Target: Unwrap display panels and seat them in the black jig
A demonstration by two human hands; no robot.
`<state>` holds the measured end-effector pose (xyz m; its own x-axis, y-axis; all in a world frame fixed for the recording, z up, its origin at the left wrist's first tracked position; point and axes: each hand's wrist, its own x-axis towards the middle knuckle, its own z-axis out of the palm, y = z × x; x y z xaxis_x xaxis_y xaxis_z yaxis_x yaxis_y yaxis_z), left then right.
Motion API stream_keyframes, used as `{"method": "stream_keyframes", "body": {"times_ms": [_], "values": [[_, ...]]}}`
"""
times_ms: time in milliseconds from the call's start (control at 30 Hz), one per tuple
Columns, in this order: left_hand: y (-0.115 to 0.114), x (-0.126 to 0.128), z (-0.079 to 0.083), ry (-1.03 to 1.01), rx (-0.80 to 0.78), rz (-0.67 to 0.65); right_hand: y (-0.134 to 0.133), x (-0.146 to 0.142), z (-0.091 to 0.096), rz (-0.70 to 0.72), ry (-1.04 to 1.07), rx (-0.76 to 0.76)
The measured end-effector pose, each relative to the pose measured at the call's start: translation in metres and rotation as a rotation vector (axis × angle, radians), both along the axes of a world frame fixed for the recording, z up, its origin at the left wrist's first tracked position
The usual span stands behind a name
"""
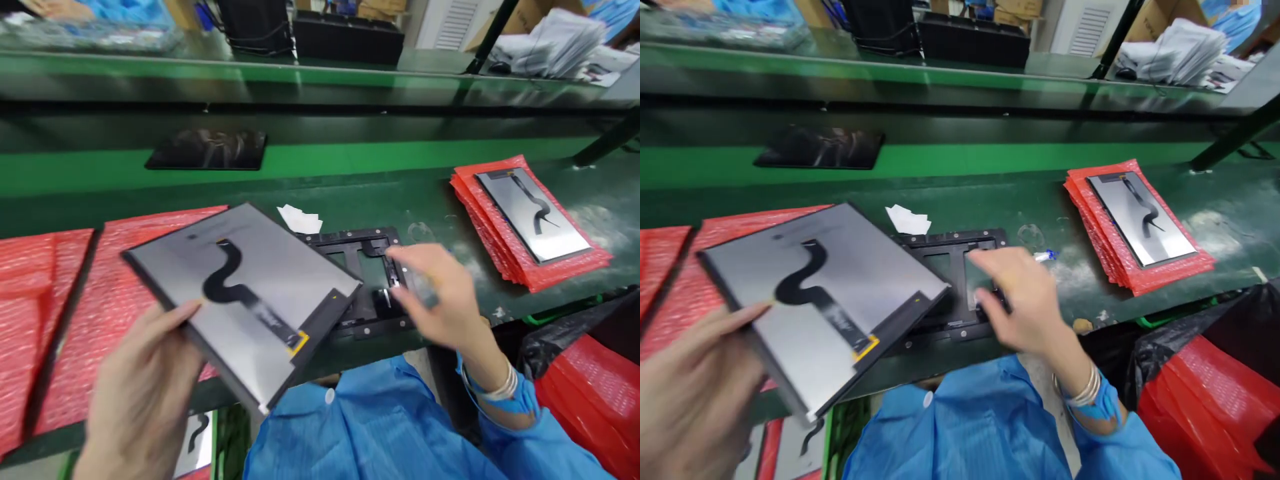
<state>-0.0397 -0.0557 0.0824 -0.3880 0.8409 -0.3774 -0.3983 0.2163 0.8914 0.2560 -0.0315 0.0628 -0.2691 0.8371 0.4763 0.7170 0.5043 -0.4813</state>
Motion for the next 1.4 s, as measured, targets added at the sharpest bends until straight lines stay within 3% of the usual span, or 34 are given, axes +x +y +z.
{"method": "stream_keyframes", "body": {"times_ms": [67, 100, 200, 300, 433, 500, 633, 767, 1000, 1400], "values": [[0.006, 0.014, 0.007, -0.035, -0.026, 0.015, -0.010, -0.034, 0.007, 0.362, -0.095, 0.174], [0.007, 0.020, 0.011, -0.065, -0.043, -0.011, -0.011, -0.049, 0.008, 0.463, -0.135, 0.227], [0.004, 0.029, 0.020, -0.129, -0.029, -0.151, -0.008, -0.073, 0.007, 0.536, -0.140, 0.265], [-0.001, 0.022, 0.020, -0.130, 0.148, -0.269, 0.001, -0.070, 0.006, 0.413, 0.099, 0.128], [0.000, -0.003, -0.004, 0.085, 0.333, -0.276, 0.016, -0.043, 0.005, -0.214, 0.742, 0.018], [0.002, -0.015, -0.024, 0.256, 0.309, -0.225, 0.023, -0.028, -0.001, -0.339, 0.972, -0.095], [0.003, -0.025, -0.060, 0.560, 0.150, -0.402, 0.028, -0.007, -0.020, -0.354, 1.093, -0.536], [-0.001, -0.023, -0.073, 0.869, 0.121, -0.587, 0.025, -0.008, -0.033, -0.393, 1.046, -0.726], [-0.001, -0.021, -0.080, 1.107, 0.207, -0.673, 0.029, -0.015, -0.033, -0.368, 0.969, -0.785], [-0.002, -0.020, -0.082, 1.159, 0.228, -0.688, 0.031, -0.018, -0.027, -0.417, 0.937, -0.793]]}}
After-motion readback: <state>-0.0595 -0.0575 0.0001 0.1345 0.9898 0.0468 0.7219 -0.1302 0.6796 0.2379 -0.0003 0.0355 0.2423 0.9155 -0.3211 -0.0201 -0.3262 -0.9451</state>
